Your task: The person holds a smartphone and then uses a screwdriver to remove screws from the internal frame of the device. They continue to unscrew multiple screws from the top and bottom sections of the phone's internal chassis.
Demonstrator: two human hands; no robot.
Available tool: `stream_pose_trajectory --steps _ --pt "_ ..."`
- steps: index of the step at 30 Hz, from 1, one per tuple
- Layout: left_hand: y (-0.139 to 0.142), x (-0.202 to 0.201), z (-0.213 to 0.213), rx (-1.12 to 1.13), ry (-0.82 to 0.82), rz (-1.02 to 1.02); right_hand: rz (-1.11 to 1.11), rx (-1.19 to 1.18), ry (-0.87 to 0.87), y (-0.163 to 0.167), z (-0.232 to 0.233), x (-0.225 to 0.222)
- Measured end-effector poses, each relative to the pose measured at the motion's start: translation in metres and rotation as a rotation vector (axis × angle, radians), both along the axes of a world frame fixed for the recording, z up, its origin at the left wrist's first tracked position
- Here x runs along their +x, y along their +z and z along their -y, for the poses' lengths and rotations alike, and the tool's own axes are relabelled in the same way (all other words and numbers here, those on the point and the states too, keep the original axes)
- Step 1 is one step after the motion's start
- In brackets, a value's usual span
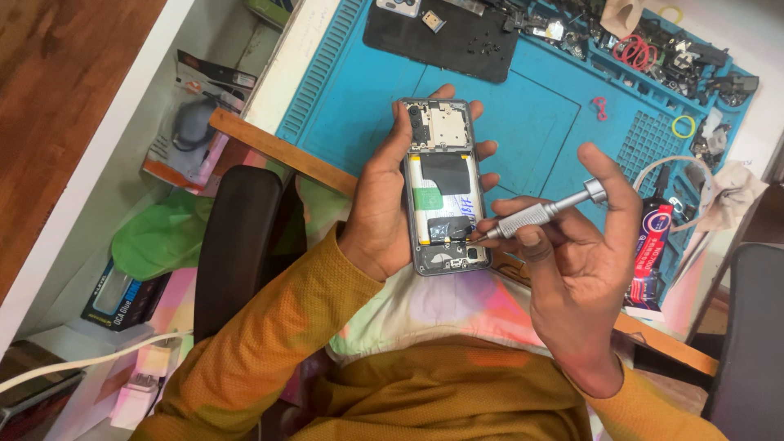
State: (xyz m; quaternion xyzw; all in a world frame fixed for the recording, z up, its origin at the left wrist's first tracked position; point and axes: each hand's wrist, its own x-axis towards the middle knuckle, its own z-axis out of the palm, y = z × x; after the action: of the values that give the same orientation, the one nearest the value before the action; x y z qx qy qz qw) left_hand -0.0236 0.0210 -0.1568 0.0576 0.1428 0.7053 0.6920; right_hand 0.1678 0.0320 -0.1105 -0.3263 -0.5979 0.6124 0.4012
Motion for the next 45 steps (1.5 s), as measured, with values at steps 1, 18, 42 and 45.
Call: stream_pose_trajectory --steps 1,18,42,45 --pt "0.0 0.0 0.0 -0.002 0.0 0.004 0.003 0.003 0.001 0.0 0.0 0.0" --pt "0.0 0.0 0.0 -0.009 0.034 -0.021 0.083 0.277 0.06 -0.006 0.003 0.005" --pt "-0.009 0.003 -0.001 0.006 0.143 -0.113 0.354 0.607 0.131 0.015 -0.022 0.011" --pt "-0.009 0.003 -0.002 0.011 0.138 -0.092 0.504 0.764 0.018 0.016 -0.023 0.011"
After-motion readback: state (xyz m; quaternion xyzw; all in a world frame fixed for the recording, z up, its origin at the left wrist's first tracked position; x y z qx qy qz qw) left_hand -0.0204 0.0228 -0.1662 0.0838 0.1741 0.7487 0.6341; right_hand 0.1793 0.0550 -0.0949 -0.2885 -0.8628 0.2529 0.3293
